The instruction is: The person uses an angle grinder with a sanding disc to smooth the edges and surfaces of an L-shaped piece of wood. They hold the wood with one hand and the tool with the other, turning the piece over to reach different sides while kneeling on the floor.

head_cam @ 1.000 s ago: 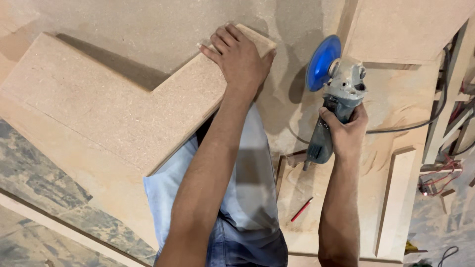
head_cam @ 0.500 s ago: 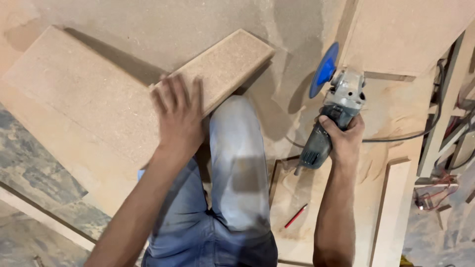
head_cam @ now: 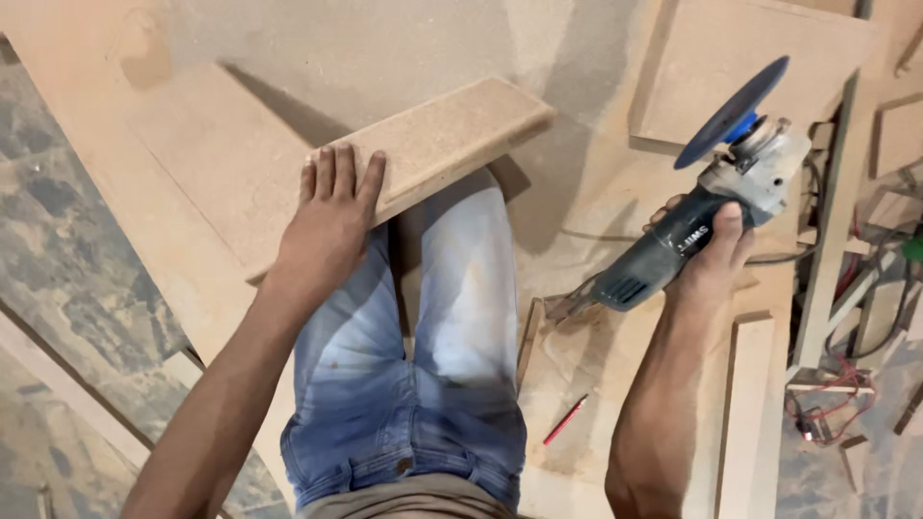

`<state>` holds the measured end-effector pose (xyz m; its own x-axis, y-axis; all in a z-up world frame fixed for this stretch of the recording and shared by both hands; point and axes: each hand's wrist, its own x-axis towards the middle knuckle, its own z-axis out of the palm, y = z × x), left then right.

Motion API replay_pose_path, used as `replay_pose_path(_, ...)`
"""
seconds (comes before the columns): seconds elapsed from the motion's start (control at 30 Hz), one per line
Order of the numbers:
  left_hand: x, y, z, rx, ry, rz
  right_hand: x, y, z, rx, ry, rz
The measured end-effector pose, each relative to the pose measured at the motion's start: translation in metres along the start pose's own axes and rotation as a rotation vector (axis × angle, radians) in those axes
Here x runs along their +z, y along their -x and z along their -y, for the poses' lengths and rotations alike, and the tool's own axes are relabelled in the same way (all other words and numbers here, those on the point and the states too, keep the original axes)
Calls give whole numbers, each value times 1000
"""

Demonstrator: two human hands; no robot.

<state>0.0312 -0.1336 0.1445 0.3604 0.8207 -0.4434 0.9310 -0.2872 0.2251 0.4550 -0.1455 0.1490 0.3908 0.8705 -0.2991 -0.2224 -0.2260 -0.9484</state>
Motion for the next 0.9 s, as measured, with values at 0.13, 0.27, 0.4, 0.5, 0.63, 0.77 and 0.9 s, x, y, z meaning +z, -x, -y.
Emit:
replay_pose_path(0.13, -27, 18, -11, 0, 199, -106, -11, 11, 37, 3, 77, 112)
replay_pose_path(0.27, -42, 28, -4, 2, 320, -137, -9, 26, 50, -23, 192, 184)
replay_pose_path(0.4, -48, 42, 9, 10, 386, -164, 12, 39, 53, -32, 161, 172)
replay_pose_path(0.5, -51, 52, 19, 15, 400, -165, 35, 51, 56, -118, 53, 143)
replay_pose_path(0.63, -55, 61, 32, 54, 463, -140, 50, 52, 71, -12, -29, 134)
replay_pose_path(0.77, -60, 61, 37, 57, 472, -156, 67, 63, 89, -161, 515, 240)
replay_pose_path(0.9, -66, 61, 38, 42, 475, -146, 105, 93, 100, -515, 1160, 363)
